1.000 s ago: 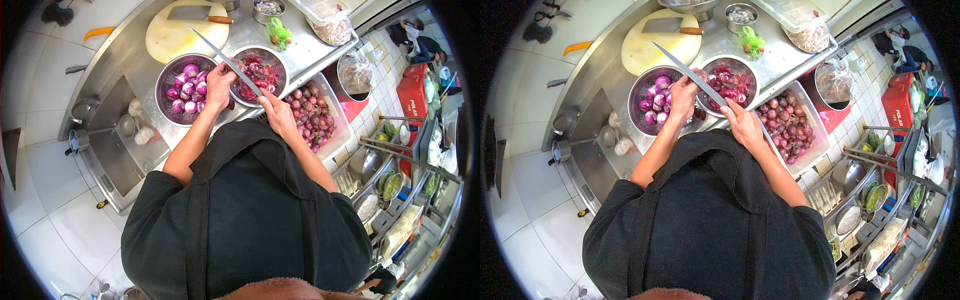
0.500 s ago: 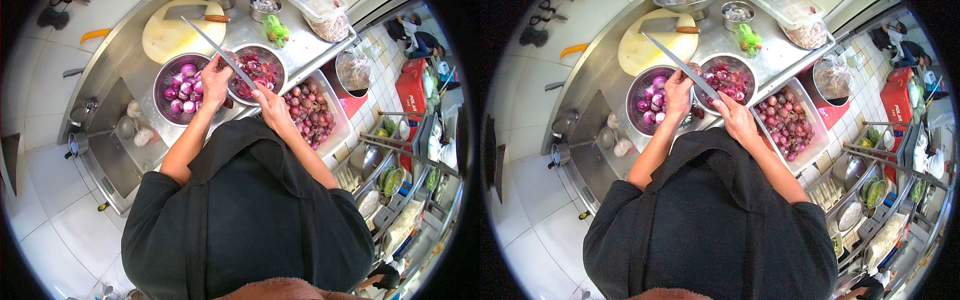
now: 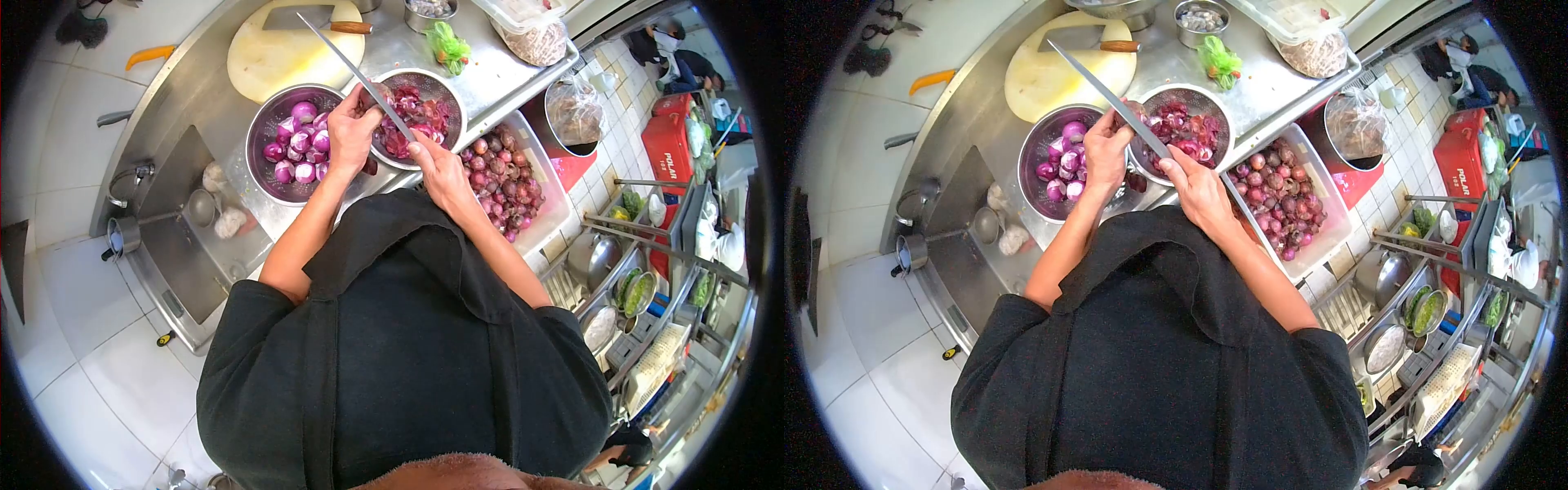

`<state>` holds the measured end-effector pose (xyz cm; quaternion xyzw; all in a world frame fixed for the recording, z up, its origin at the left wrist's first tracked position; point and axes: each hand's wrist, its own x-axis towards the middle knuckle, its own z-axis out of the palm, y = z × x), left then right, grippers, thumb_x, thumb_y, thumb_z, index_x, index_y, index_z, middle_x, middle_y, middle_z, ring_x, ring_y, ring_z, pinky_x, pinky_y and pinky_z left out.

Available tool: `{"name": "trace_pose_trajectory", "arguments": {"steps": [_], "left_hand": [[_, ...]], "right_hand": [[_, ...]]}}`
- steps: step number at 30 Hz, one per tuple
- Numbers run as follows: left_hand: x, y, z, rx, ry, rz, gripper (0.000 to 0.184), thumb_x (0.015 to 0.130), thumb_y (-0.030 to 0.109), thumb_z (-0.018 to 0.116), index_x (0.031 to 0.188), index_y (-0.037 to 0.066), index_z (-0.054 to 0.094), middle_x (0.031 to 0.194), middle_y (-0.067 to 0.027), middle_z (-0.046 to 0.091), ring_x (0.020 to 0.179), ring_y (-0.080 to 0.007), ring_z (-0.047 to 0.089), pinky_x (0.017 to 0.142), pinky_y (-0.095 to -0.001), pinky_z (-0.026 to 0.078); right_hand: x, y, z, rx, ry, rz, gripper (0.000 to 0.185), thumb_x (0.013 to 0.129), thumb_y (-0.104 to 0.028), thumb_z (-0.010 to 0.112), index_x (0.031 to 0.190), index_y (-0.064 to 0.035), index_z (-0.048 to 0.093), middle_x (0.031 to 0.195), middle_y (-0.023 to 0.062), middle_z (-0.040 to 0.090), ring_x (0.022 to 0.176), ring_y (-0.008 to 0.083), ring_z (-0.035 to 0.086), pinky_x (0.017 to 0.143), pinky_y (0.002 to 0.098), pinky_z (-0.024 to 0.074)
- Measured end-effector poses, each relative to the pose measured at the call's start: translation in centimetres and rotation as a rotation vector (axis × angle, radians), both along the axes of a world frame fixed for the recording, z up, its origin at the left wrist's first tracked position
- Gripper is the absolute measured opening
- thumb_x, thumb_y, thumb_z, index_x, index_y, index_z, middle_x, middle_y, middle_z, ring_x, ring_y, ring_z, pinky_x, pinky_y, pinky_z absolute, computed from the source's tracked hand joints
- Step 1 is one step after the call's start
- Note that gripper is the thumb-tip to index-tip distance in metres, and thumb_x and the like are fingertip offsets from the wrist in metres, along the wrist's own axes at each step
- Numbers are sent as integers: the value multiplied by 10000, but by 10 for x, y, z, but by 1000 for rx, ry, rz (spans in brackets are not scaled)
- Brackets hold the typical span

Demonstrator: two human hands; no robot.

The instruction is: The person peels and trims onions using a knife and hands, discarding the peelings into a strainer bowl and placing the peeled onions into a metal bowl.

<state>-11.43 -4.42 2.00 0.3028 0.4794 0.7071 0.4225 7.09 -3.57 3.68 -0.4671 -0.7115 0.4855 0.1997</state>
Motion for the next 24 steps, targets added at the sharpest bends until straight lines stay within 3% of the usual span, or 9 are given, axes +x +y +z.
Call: {"name": "trace_pose_trajectory", "arguments": {"steps": [1, 6, 8, 15, 18, 21, 24], "left_hand": [[-2, 1, 5, -4, 26, -10, 369, 861, -54, 611, 1228, -29, 637, 1051, -20, 681, 940, -80, 616, 842, -221, 489], [10, -5, 1, -42, 218, -8, 482, 852, 5, 683, 1318, -55, 573, 1053, -30, 688, 925, -84, 630, 839, -228, 506], [13, -4, 1, 50, 86, 1, 533, 842, 12, 701, 1345, -67, 543, 1046, -31, 692, 926, -84, 632, 834, -231, 512], [18, -13, -8, -142, 163, -98, 463, 827, 14, 708, 1281, -17, 621, 937, 14, 661, 871, -57, 600, 778, -212, 498], [20, -15, -10, -177, 135, -83, 487, 811, 44, 730, 1283, -4, 622, 950, -8, 681, 882, -65, 605, 774, -221, 498], [39, -14, -9, -140, 357, 103, 497, 798, 63, 745, 1272, -14, 617, 970, -43, 698, 887, -76, 608, 792, -229, 503], [38, -10, -19, 14, 789, 239, 526, 787, 58, 752, 1286, -21, 604, 1033, -83, 698, 905, -84, 614, 816, -237, 507]], "right_hand": [[-2, 0, -1, 23, 17, 2, 561, 1006, -486, 492, 1361, -59, 571, 1200, 244, 659, 1176, 383, 614, 983, 412, 465], [-10, 4, 8, -37, 62, -33, 560, 1009, -473, 496, 1358, -41, 568, 1204, 263, 651, 1181, 380, 617, 987, 403, 465], [-14, 8, 9, -43, 62, -34, 557, 1011, -467, 498, 1356, -35, 569, 1204, 269, 649, 1183, 380, 617, 987, 399, 466], [-22, 14, 5, 29, 122, -27, 501, 1020, -430, 491, 1371, -78, 559, 1148, 288, 650, 1157, 399, 616, 943, 423, 469], [-28, 12, -11, 154, 223, -84, 461, 1020, -435, 496, 1244, -57, 634, 928, 242, 688, 943, 347, 693, 824, 412, 507], [-27, 22, -4, -196, 190, -88, 497, 1014, -478, 507, 1023, -10, 674, 676, 142, 618, 613, 231, 635, 586, 373, 491], [-31, 26, 9, -419, 275, -225, 546, 1001, -527, 518, 820, -24, 630, 554, 41, 499, 457, 115, 480, 430, 319, 389]]}}
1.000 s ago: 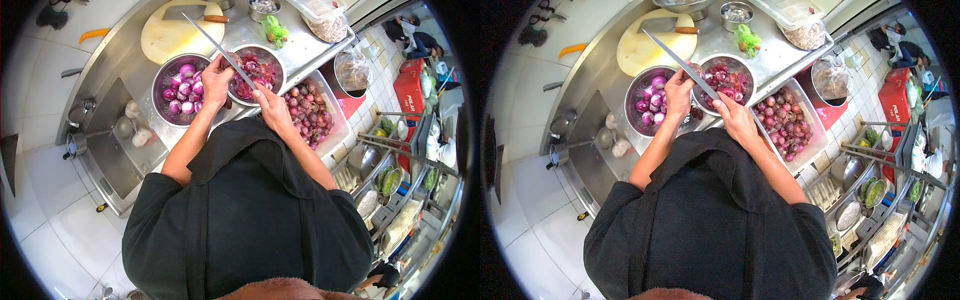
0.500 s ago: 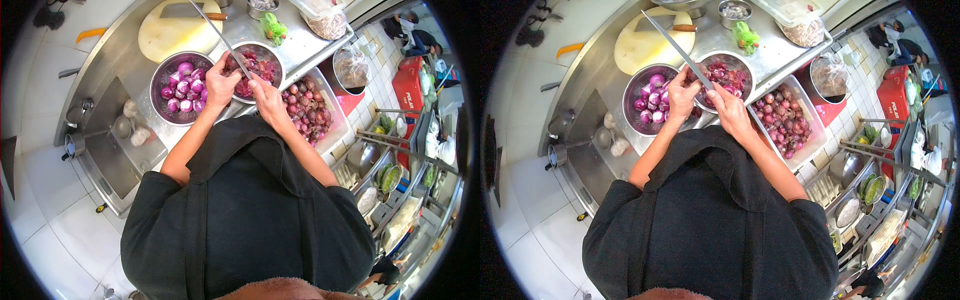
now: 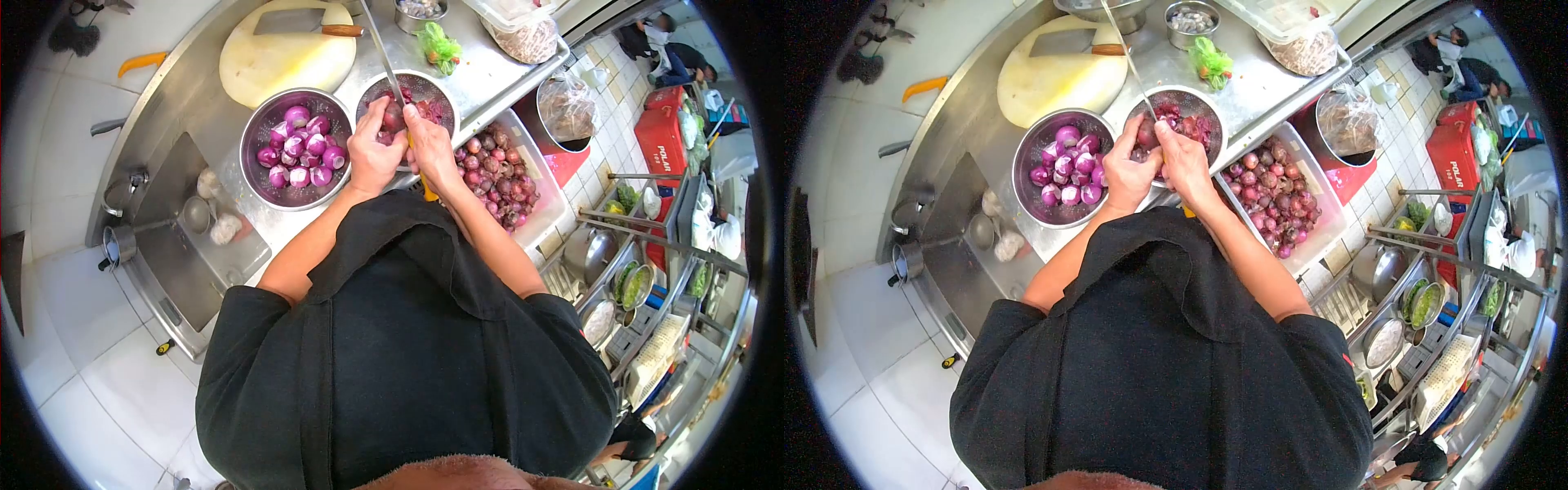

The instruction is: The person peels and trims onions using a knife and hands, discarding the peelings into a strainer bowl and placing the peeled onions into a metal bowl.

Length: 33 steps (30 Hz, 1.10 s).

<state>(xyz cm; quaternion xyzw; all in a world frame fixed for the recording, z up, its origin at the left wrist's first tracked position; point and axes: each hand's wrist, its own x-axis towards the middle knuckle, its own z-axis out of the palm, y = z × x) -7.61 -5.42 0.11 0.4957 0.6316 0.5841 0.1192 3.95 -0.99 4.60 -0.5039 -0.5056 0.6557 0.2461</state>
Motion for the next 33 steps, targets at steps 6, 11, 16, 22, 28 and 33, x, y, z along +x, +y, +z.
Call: {"name": "trace_pose_trajectory", "arguments": {"steps": [6, 11, 16, 22, 28, 33], "left_hand": [[-19, -1, 3, -99, -840, -379, 587, 841, -24, 625, 1409, -48, 479, 1219, -92, 641, 1039, -169, 640, 961, -313, 499], [-41, 4, -8, -88, -1389, -703, 629, 822, 81, 592, 1431, -7, 462, 1305, -119, 601, 1131, -204, 613, 987, -367, 488], [-42, 11, -2, -272, -80, -355, 681, 777, 36, 654, 1435, 34, 477, 1227, -166, 602, 1136, -269, 599, 958, -331, 489], [-34, 12, 9, -388, -246, -240, 573, 699, 94, 855, 1228, 16, 649, 1015, -100, 673, 937, -204, 663, 857, -303, 525], [-42, 1, -13, -310, -740, -323, 542, 832, -18, 744, 1337, 38, 556, 1074, -87, 692, 955, -153, 667, 865, -316, 559], [-44, -1, -10, -173, -1210, -464, 559, 858, -66, 695, 1372, 33, 501, 1118, -76, 662, 1012, -171, 661, 875, -307, 562]], "right_hand": [[24, 20, -12, -606, 424, 37, 694, 931, -763, 385, 668, -127, 467, 497, -27, 351, 389, 115, 365, 395, 288, 323], [31, 21, -5, -658, 529, 55, 692, 937, -752, 387, 652, -126, 461, 490, -25, 339, 377, 115, 356, 387, 266, 310], [21, 15, 4, -335, 199, -11, 646, 971, -678, 432, 703, -96, 514, 491, -9, 397, 388, 124, 401, 377, 280, 331], [14, 11, 7, -327, 177, -2, 625, 979, -648, 457, 714, -85, 513, 505, 4, 424, 403, 128, 422, 383, 287, 344], [31, 27, -12, -441, 186, -115, 648, 962, -705, 411, 687, -119, 422, 507, -12, 364, 393, 122, 383, 397, 281, 343], [34, 25, -22, -335, 73, 7, 592, 1004, -637, 391, 863, -79, 529, 522, -5, 387, 404, 114, 393, 395, 276, 348]]}}
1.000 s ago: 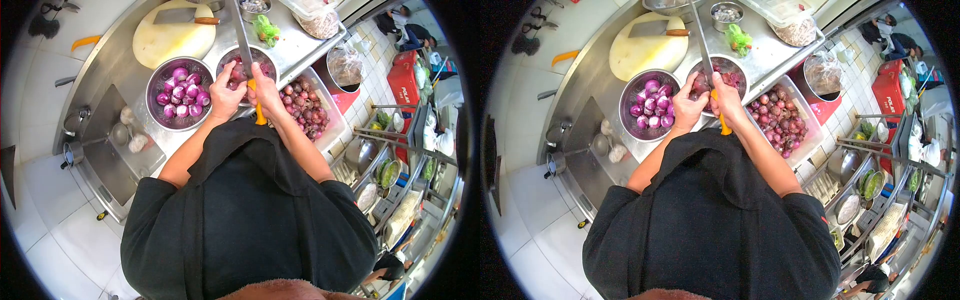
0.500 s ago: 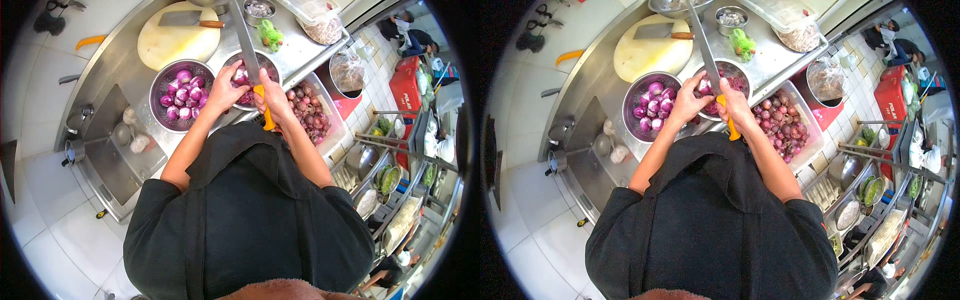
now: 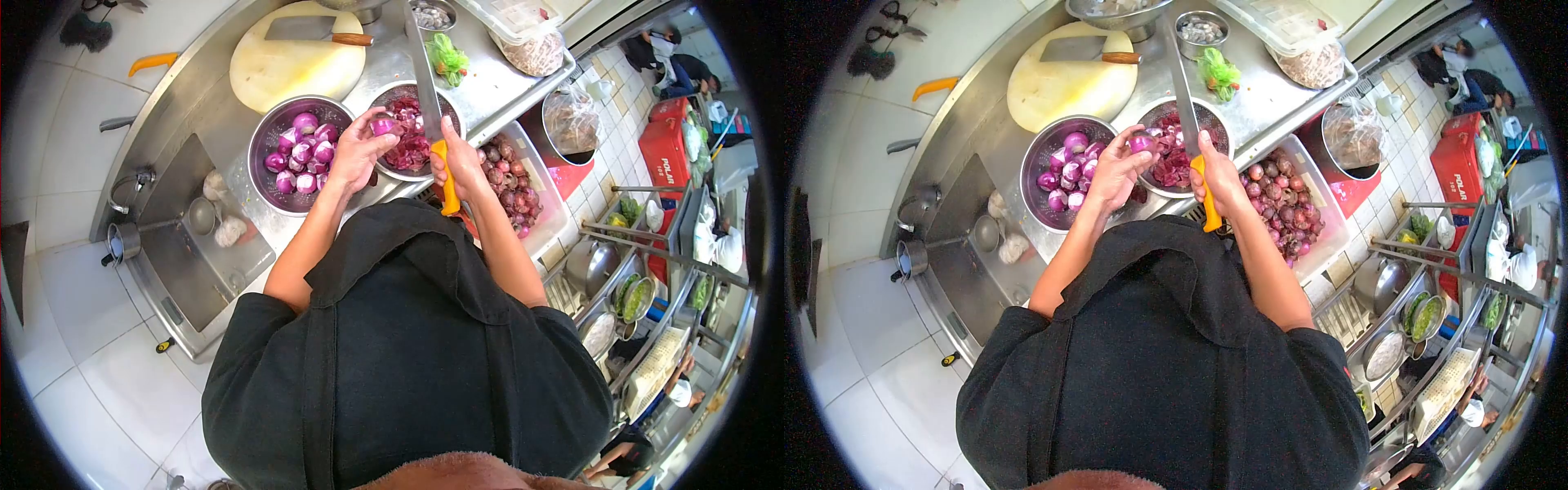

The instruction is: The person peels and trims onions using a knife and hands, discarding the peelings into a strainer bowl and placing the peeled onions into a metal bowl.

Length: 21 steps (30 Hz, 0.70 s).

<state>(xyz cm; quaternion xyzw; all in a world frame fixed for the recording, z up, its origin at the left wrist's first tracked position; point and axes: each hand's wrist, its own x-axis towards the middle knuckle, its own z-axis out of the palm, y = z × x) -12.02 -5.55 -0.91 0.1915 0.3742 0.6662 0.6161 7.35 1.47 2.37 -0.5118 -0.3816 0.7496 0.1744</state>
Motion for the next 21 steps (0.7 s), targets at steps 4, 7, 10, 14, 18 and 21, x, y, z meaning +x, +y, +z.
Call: {"name": "trace_pose_trajectory", "arguments": {"steps": [4, 7, 10, 14, 18, 21], "left_hand": [[-10, -3, 3, -30, 39, 18, 526, 884, -50, 675, 1375, 30, 504, 1142, -84, 660, 1039, -187, 662, 883, -338, 571], [-16, -2, 2, -4, -25, 70, 499, 907, -28, 657, 1378, 30, 503, 1145, -90, 662, 1037, -189, 667, 890, -356, 580], [-19, 3, 5, 17, -86, 120, 403, 937, -7, 625, 1328, 12, 530, 1147, -109, 667, 1027, -199, 675, 923, -370, 580], [-17, 4, 12, 40, -28, 188, 321, 946, 0, 616, 1263, 7, 570, 1142, -114, 676, 1033, -206, 676, 922, -368, 576], [-18, 4, 9, 45, -8, 168, 284, 950, 4, 614, 1233, 6, 592, 1150, -105, 676, 1047, -206, 671, 930, -361, 567], [-5, 3, 12, 30, 56, 154, 277, 963, 12, 597, 1239, -10, 585, 1139, -115, 668, 1061, -224, 663, 941, -377, 555]], "right_hand": [[5, -7, 5, 355, -205, 144, 603, 1012, -537, 477, 1296, -9, 546, 731, 98, 606, 626, 193, 594, 576, 331, 482], [5, -16, -6, 633, -287, 199, 618, 1008, -480, 520, 1432, -32, 479, 1088, 186, 656, 1012, 278, 632, 868, 371, 485], [7, -32, -5, 716, -307, 270, 567, 998, -467, 535, 1404, -71, 537, 1317, 230, 605, 1257, 344, 576, 1049, 383, 429], [9, -45, 7, 733, -419, 351, 529, 1003, -451, 522, 1362, -66, 577, 1215, 243, 656, 1197, 351, 616, 996, 382, 462], [15, -49, 10, 714, -469, 392, 522, 1013, -434, 509, 1364, -53, 571, 1199, 245, 666, 1191, 337, 627, 990, 371, 464], [13, -50, -1, 777, -448, 327, 561, 984, -520, 503, 1345, -102, 601, 1128, 258, 667, 1103, 425, 625, 937, 452, 486]]}}
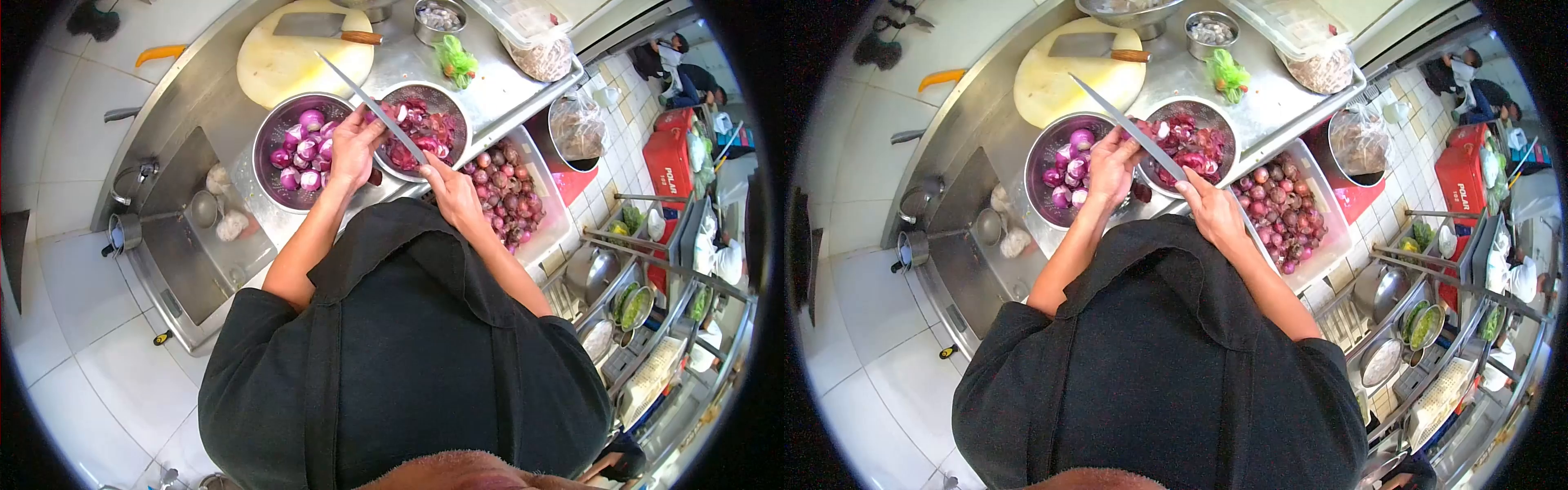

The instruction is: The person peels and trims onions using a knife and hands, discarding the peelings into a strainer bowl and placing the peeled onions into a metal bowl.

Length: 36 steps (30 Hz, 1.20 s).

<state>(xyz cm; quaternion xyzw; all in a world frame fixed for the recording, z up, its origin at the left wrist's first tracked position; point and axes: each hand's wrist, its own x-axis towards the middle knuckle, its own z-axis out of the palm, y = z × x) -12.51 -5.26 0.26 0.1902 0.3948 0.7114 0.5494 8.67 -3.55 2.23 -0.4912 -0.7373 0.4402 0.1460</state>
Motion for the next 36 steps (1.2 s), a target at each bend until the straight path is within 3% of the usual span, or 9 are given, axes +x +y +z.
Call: {"name": "trace_pose_trajectory", "arguments": {"steps": [11, 12, 15, 18, 19, 22, 23, 30, 36], "left_hand": [[52, -8, -5, -58, 30, -8, 448, 896, -67, 645, 1333, -16, 564, 1148, -74, 670, 1027, -144, 643, 953, -285, 515], [54, -10, -12, -35, 25, -54, 490, 889, -59, 656, 1364, -10, 546, 1172, -71, 665, 1022, -138, 644, 949, -281, 518], [36, -5, -7, -96, -4, -191, 471, 887, -23, 680, 1343, 8, 566, 1159, -61, 672, 1015, -134, 654, 877, -282, 557], [14, -1, -15, -170, 62, -230, 412, 923, 46, 662, 1323, 18, 568, 1182, -60, 667, 989, -153, 656, 805, -308, 577], [11, -2, -14, -175, 63, -253, 401, 929, 60, 661, 1318, 20, 573, 1179, -57, 668, 988, -151, 656, 793, -306, 575], [13, -5, -16, -185, 57, -276, 376, 937, 83, 664, 1299, 15, 592, 1136, -60, 681, 956, -159, 668, 781, -296, 572], [16, -5, -16, -189, 44, -280, 381, 933, 80, 671, 1300, 14, 597, 1118, -64, 685, 946, -157, 673, 779, -286, 579], [15, -11, -14, -195, 160, -331, 391, 909, 78, 696, 1275, -37, 619, 1120, -103, 697, 967, -173, 674, 855, -300, 561], [2, -13, 1, -200, 524, -443, 618, 852, 40, 723, 1411, -58, 479, 1287, -126, 632, 1087, -175, 629, 947, -292, 496]], "right_hand": [[-27, 19, 4, 51, 189, -119, 530, 999, -473, 510, 1293, -46, 618, 1128, 285, 653, 1114, 450, 608, 920, 458, 483], [-27, 31, -12, 139, 267, -81, 531, 1033, -453, 475, 1116, 40, 652, 776, 164, 657, 736, 255, 660, 707, 369, 516], [-25, 41, 9, -411, 327, -205, 582, 1027, -559, 426, 760, -61, 564, 541, 6, 461, 432, 106, 436, 408, 266, 331], [-14, 46, 11, -375, 204, -145, 613, 1027, -533, 444, 887, 31, 640, 569, 12, 499, 538, 125, 496, 507, 309, 384], [-9, 49, 12, -333, 126, -73, 617, 1020, -524, 469, 1054, 61, 660, 742, 106, 662, 718, 184, 640, 662, 324, 499], [-13, 40, -8, 13, 363, 24, 630, 1007, -507, 508, 1266, 58, 605, 1117, 206, 708, 1055, 236, 669, 920, 341, 501], [-8, 41, -7, -72, 332, 88, 628, 982, -498, 553, 1400, -30, 529, 1372, 205, 583, 1280, 274, 569, 1061, 355, 422], [-7, 29, 24, 0, 13, 167, 561, 958, -552, 542, 1416, -229, 542, 1299, 149, 632, 1204, 399, 576, 1012, 432, 462], [-7, 34, 2, 4, 313, 100, 560, 994, -517, 521, 1219, -27, 674, 1021, 170, 739, 949, 269, 702, 835, 355, 523]]}}
